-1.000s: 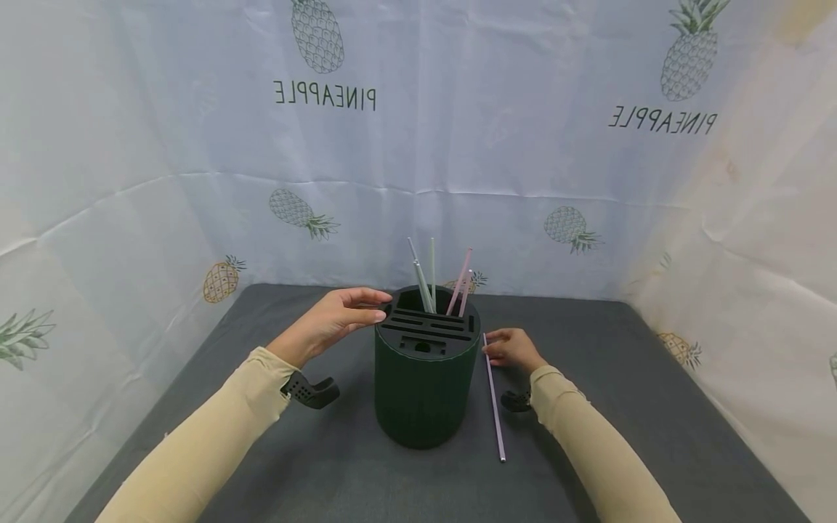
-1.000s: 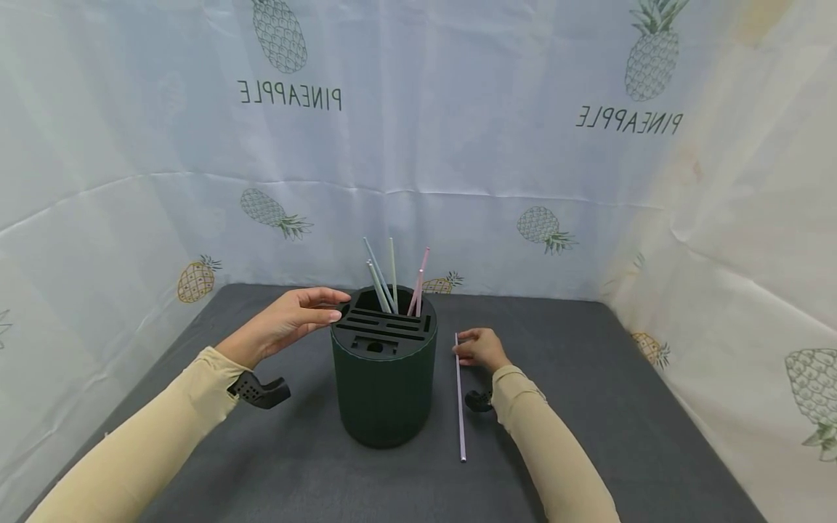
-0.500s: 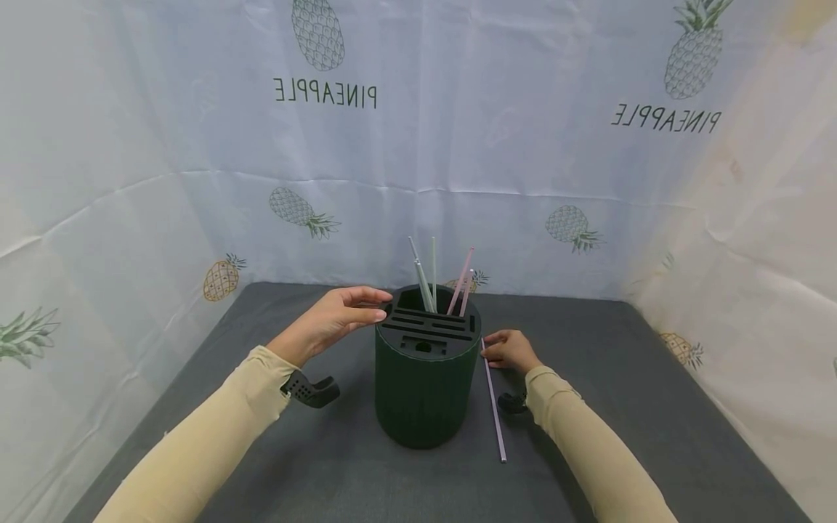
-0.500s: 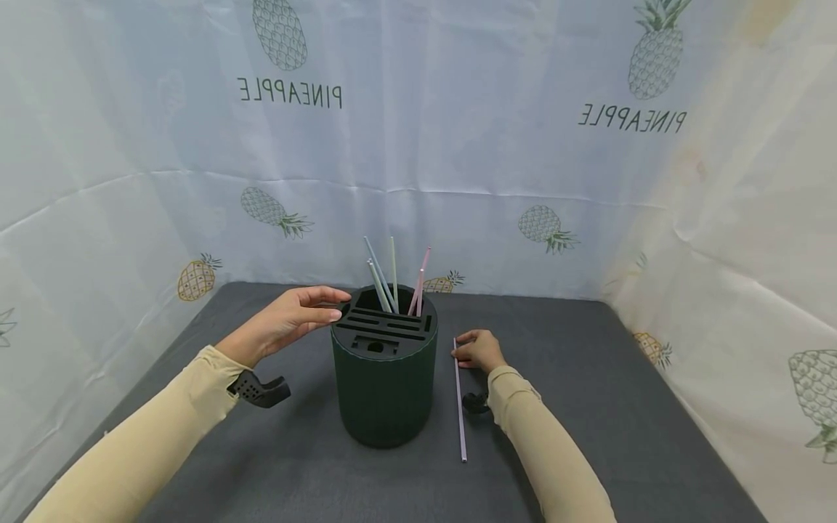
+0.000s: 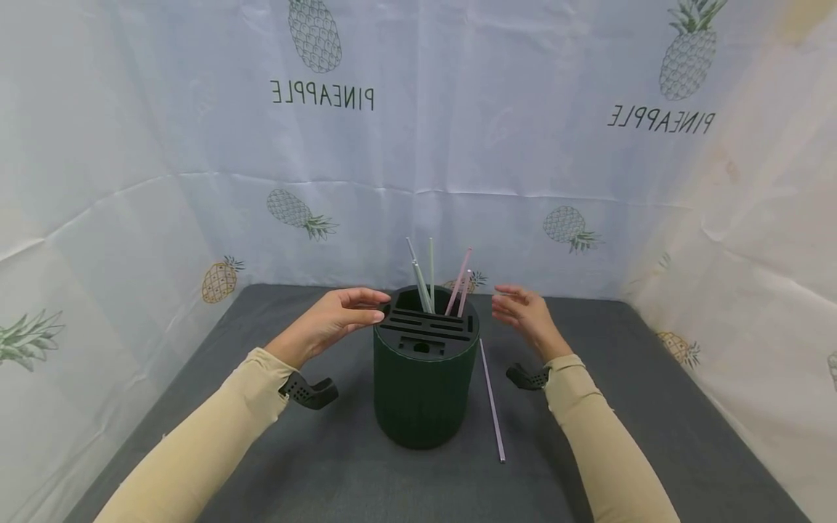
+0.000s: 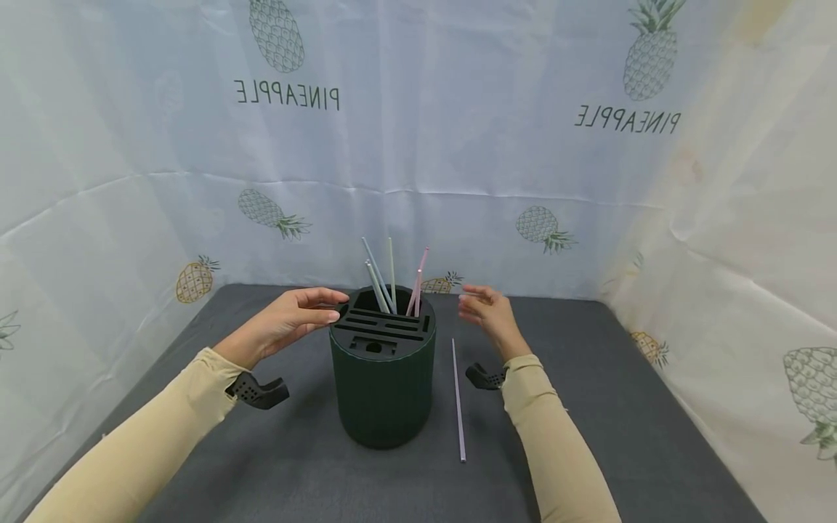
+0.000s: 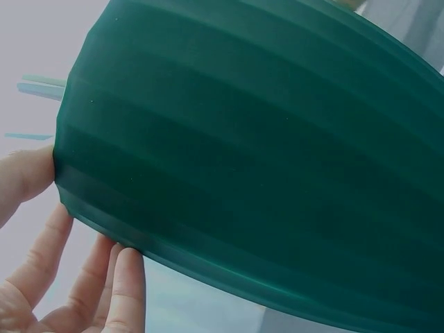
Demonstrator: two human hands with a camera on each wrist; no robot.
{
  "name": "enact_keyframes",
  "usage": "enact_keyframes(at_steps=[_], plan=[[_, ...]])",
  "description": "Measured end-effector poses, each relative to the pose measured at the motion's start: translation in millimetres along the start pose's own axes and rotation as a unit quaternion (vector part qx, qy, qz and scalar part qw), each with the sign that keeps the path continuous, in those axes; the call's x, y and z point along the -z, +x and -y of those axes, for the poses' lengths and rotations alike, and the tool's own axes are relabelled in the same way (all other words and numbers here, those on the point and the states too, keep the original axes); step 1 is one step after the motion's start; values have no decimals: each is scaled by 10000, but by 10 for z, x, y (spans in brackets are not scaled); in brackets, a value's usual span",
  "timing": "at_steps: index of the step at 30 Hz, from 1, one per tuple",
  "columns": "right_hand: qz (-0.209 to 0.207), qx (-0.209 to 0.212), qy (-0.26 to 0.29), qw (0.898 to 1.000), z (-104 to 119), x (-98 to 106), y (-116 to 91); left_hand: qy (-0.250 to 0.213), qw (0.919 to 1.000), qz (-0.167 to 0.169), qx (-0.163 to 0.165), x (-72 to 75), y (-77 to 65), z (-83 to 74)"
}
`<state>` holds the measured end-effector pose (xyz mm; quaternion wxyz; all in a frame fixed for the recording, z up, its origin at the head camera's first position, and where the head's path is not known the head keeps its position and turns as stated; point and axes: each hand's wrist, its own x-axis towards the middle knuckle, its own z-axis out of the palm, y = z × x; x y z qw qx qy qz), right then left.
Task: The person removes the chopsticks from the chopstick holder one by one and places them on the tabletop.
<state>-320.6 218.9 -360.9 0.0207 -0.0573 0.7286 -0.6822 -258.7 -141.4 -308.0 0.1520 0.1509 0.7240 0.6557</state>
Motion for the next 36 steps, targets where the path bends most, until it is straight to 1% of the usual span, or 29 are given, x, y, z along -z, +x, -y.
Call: enact_keyframes(at_steps=[2,4,6,8,11,14,18,21,24,31,36], plan=[[61,432,322,9985,208,-31,-66,7,10000,18,-12,2,-10,-4],[156,857,616,9943,398,-78,-147,6,10000,47,-47,7,-15,1],[279,1256,912,9875,552,-138,-230,16,9999,74,-87,9,-17,6],[452,1624,1069,9799,666,-209,-312,5,9999,86,-120,7,-20,6],[733,2032,1089,9703,758,-316,-415,11,9999,90,-133,6,-25,0],[960,2349,769,9642,765,-405,-476,8,9999,94,-119,6,-30,-8],[1149,2417,243,9632,725,-479,-508,8,9999,115,-114,13,-22,0],[1263,2272,-12,9656,707,-512,-515,-3,9999,123,-112,16,-15,6],[1357,2196,-137,9660,700,-533,-514,8,9999,110,-101,11,-15,6],[1391,1985,-456,9691,737,-550,-527,-6,10000,-3,-40,-7,-7,-1],[1499,1939,-607,9676,750,-545,-523,39,9999,56,-79,-2,-9,3]])
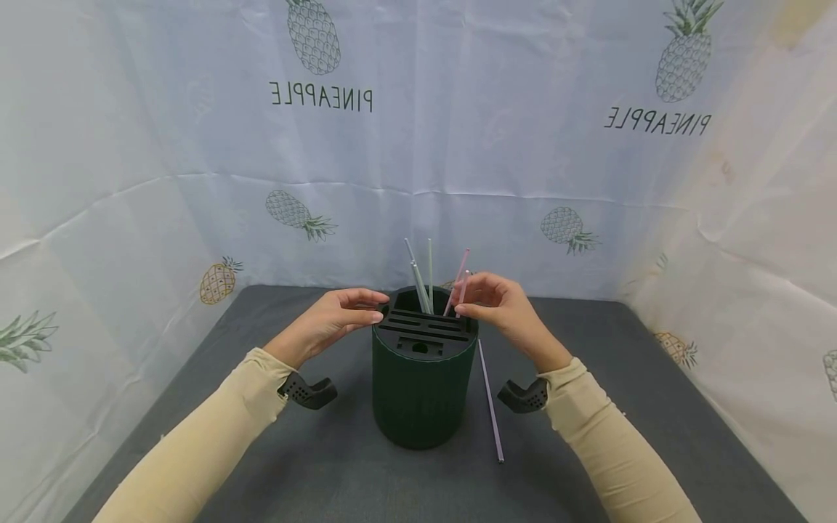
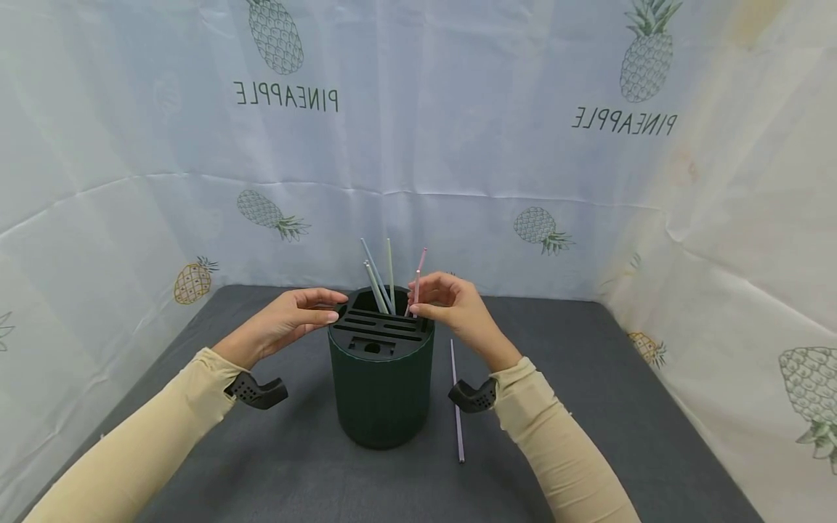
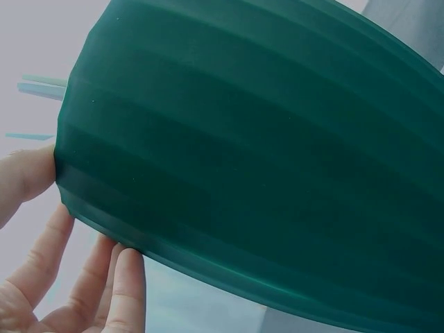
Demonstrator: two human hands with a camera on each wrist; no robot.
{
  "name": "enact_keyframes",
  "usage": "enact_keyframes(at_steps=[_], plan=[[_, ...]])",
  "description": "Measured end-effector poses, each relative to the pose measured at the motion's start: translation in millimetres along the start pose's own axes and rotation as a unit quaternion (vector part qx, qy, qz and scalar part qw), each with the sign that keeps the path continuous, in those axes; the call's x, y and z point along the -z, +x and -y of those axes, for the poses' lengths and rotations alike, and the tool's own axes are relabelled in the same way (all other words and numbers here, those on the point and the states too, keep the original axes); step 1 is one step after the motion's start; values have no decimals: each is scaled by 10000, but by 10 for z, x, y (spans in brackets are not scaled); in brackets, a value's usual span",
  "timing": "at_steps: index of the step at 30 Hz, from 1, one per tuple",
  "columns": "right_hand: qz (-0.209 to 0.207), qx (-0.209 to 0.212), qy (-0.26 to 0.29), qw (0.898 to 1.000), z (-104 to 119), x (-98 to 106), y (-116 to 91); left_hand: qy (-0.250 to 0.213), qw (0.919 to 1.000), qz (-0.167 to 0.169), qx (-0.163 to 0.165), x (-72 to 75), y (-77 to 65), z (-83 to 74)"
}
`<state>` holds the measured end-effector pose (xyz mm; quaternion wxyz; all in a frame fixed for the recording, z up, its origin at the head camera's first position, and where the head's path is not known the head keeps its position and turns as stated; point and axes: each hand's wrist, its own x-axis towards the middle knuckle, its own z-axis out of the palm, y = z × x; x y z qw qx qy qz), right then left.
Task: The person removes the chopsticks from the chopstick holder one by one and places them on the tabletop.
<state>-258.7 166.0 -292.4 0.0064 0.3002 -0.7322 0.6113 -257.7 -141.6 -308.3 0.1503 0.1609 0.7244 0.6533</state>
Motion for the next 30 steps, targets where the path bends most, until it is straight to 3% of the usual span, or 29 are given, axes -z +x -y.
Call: enact_keyframes(at_steps=[8,14,18,22,25,27,30], plan=[[-357,365,-131,9986,78,19,18,29,10000,0,-57,0,1,10],[-1094,1144,581,9857,407,107,114,20,10000,31,-38,7,3,10],[-1367,1920,1515,9600,692,213,164,-25,10000,25,-7,9,4,15],[-1660,2520,2596,9174,923,347,160,-70,10000,19,12,8,1,10],[-2072,2728,2979,8910,1012,465,104,-54,10000,61,-24,11,1,10],[-2332,2739,3061,8814,1024,548,48,-50,9999,89,-44,12,1,10],[-2622,2617,2923,8817,970,665,-47,-90,9999,88,-47,10,0,5]])
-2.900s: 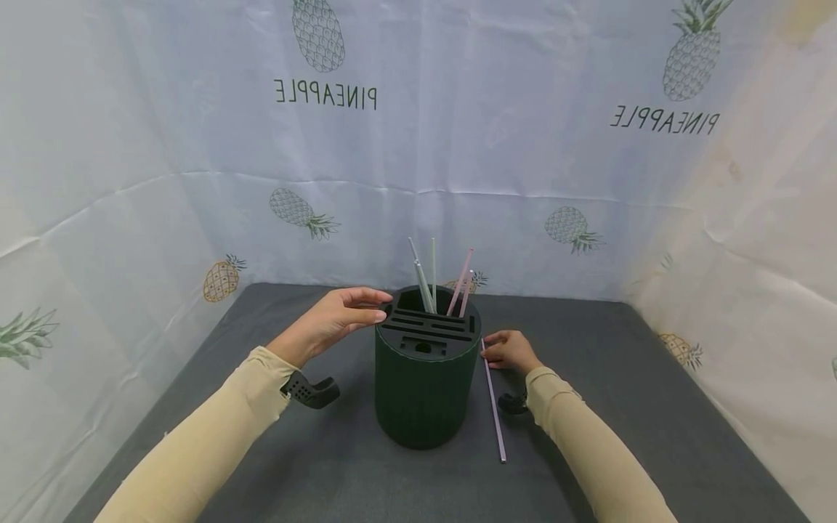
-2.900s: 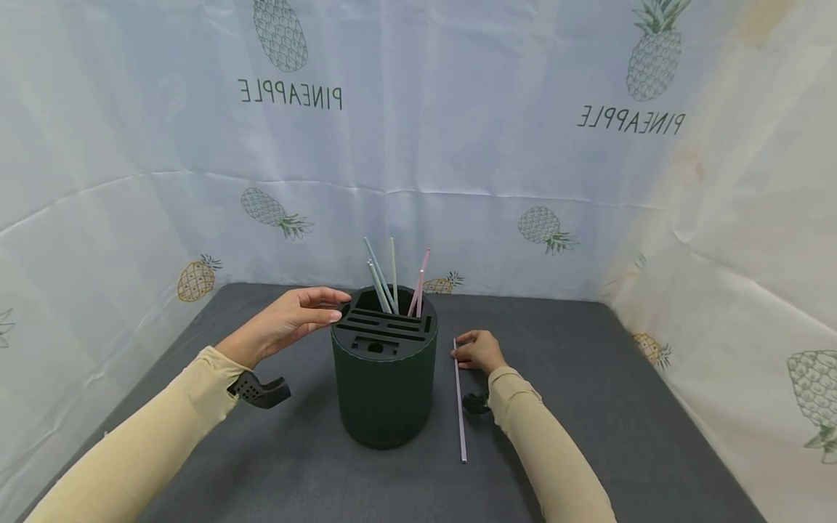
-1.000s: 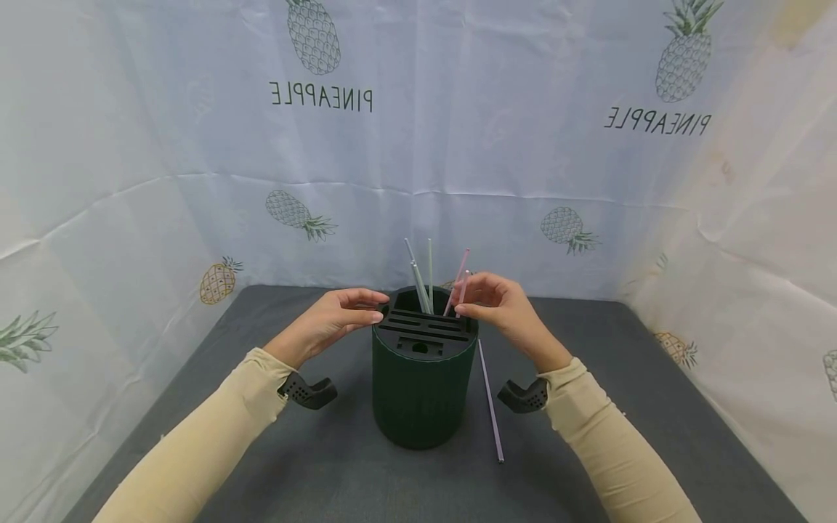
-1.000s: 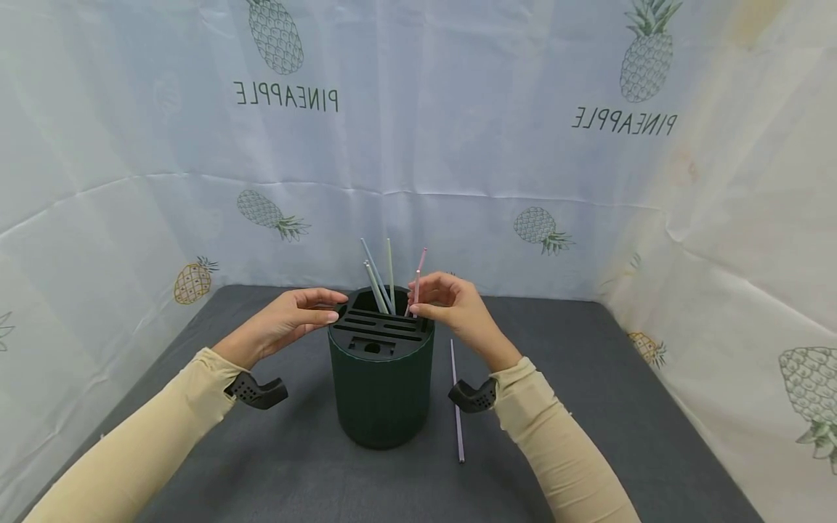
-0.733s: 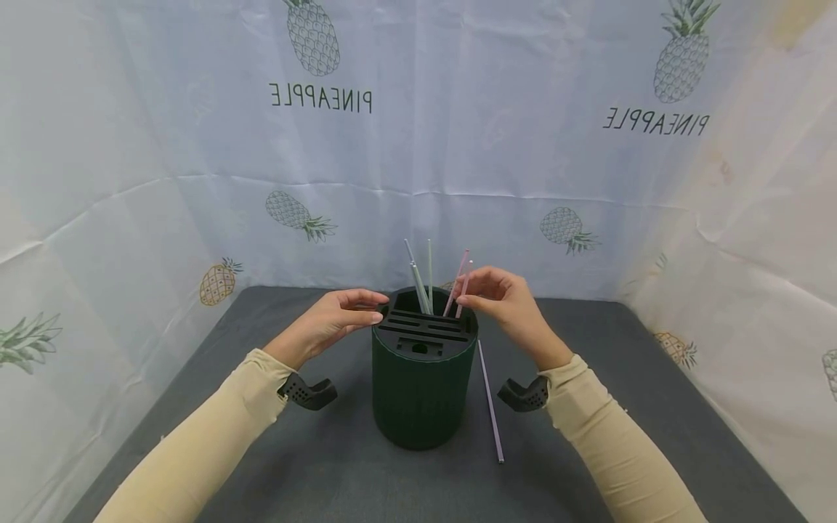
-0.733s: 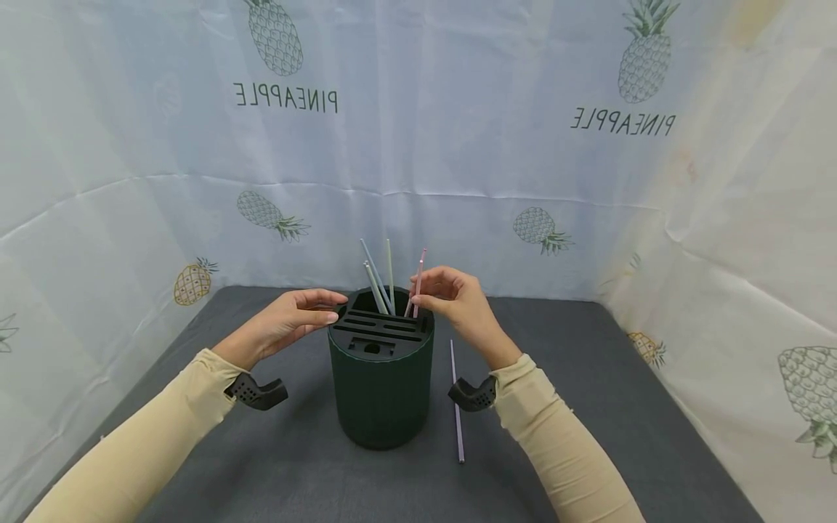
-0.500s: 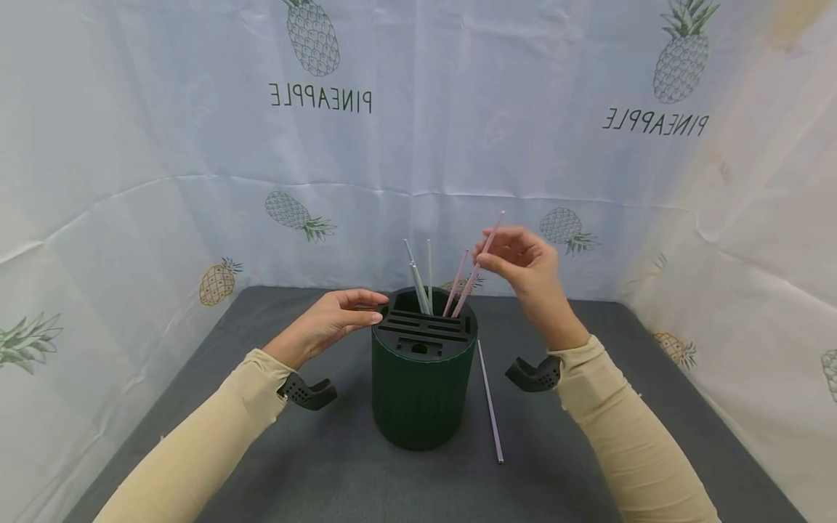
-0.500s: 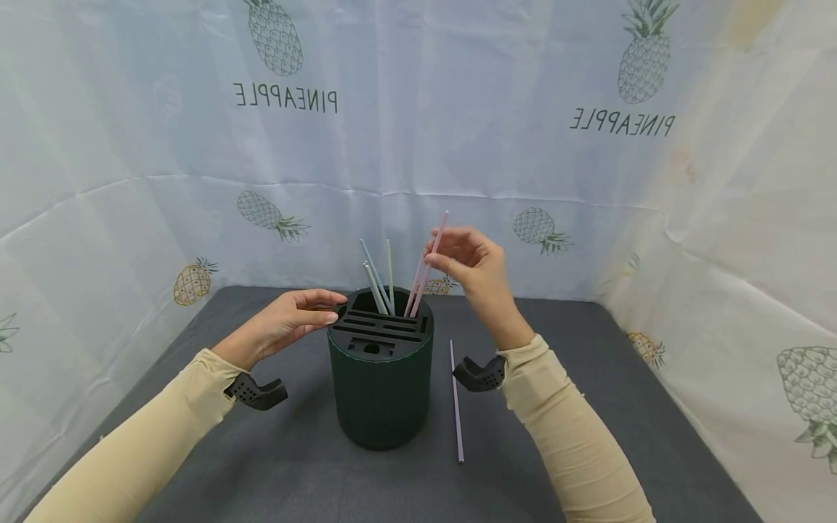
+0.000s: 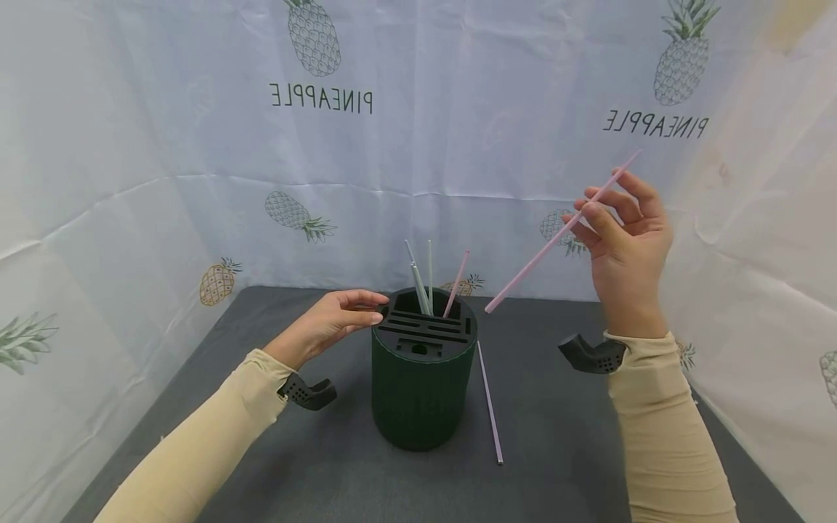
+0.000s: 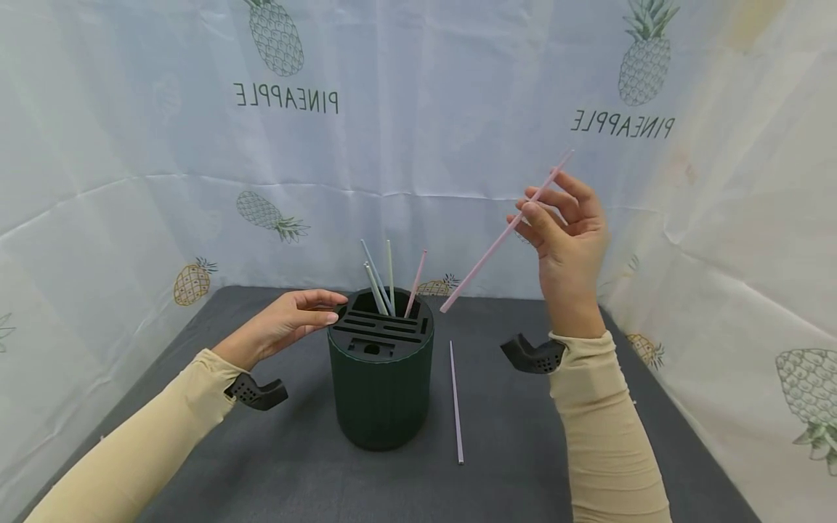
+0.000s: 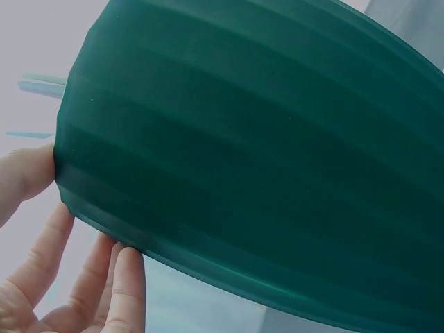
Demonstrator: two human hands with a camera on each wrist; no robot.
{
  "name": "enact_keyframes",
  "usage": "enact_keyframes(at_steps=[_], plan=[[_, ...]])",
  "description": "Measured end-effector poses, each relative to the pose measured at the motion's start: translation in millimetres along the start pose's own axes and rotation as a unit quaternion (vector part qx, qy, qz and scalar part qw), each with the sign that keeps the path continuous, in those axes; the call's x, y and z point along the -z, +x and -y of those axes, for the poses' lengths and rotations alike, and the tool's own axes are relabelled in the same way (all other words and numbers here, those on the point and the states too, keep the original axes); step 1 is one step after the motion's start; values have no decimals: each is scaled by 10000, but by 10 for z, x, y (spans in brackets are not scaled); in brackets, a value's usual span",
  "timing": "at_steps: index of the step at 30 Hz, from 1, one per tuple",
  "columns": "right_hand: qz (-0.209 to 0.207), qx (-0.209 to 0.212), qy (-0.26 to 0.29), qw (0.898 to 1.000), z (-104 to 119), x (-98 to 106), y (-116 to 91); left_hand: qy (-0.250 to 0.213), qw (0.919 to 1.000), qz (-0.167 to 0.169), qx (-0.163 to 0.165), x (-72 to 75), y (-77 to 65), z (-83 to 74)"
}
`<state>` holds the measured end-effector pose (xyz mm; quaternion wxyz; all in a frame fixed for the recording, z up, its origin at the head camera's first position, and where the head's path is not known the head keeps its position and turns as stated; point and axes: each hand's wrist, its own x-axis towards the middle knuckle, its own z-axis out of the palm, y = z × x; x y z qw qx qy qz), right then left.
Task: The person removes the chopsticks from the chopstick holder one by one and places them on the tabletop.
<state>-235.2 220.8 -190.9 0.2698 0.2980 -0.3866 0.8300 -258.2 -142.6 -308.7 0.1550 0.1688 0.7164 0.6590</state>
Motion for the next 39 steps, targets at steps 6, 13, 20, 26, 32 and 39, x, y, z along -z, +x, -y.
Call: enact_keyframes(at_steps=[6,13,20,26,32,39], plan=[[-18,-696,-591,9958,-95,405,-120,-22,10000,-12,-7,2,-5,3],[686,-1854,-2255,9540,-534,969,-396,2,10000,-9,-14,21,-4,14],[1054,-3286,-3614,8662,-903,1338,-635,36,10000,12,-15,18,6,21],[1373,-3767,-4231,8125,-1128,1529,-745,51,10000,-55,12,2,27,28],[1411,-4073,-4382,7888,-1295,1656,-856,13,10000,-73,10,-4,21,18],[1271,-4310,-4425,7761,-1494,1810,-976,5,10000,-46,-1,-4,16,18]])
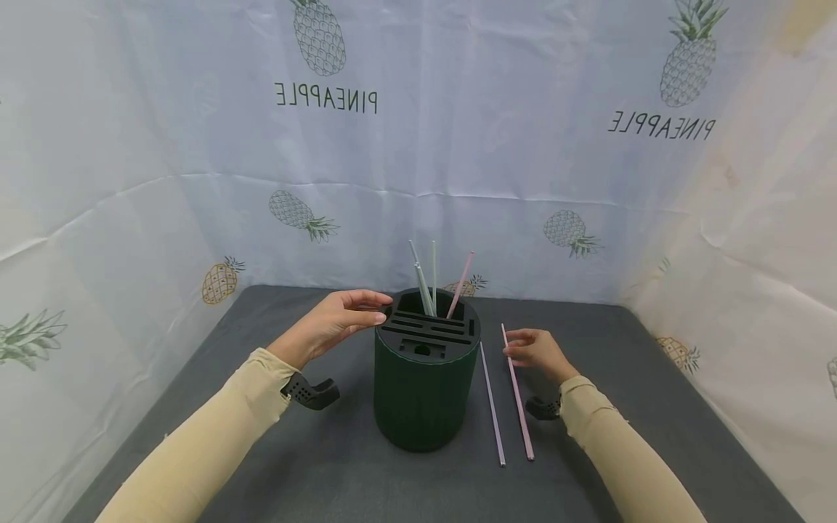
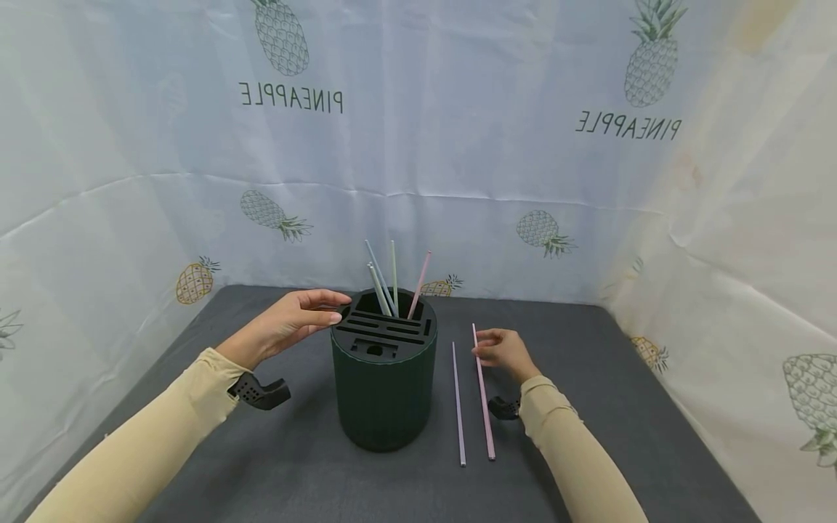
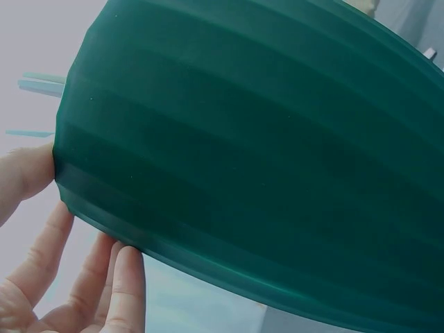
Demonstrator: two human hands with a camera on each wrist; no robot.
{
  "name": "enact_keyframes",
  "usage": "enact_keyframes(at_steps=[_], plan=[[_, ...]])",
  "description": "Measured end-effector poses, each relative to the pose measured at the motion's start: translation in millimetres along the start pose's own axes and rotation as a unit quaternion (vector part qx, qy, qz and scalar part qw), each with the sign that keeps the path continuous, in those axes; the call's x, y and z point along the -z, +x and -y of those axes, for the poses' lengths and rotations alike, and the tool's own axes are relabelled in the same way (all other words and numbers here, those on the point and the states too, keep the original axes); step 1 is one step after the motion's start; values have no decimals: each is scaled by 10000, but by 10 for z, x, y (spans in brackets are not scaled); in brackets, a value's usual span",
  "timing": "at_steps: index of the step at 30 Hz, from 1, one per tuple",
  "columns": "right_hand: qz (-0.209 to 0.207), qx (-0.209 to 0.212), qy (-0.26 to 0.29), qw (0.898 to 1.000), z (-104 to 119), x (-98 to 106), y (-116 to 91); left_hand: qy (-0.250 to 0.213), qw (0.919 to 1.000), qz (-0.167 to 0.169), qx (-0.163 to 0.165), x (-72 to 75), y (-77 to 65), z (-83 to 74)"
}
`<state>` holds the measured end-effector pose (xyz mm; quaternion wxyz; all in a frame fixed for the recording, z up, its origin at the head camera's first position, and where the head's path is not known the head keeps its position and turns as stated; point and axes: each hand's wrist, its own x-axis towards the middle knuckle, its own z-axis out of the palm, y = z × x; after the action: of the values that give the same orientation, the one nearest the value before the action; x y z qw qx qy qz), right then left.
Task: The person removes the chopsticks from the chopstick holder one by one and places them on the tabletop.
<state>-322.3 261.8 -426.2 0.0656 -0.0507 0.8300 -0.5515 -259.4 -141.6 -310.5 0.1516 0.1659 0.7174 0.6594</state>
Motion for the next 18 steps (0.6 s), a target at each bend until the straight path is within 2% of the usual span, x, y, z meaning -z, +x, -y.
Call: enact_keyframes(at_steps=[5,13,18], plan=[[2,-219,-157,9996,-77,-77,32,-5,10000,-34,39,-2,0,-6],[-139,-606,-547,9966,-41,-193,24,-22,10000,-50,39,-6,-6,-19],[-311,-838,-556,9944,-34,-240,39,11,10000,-42,35,-3,1,-16]])
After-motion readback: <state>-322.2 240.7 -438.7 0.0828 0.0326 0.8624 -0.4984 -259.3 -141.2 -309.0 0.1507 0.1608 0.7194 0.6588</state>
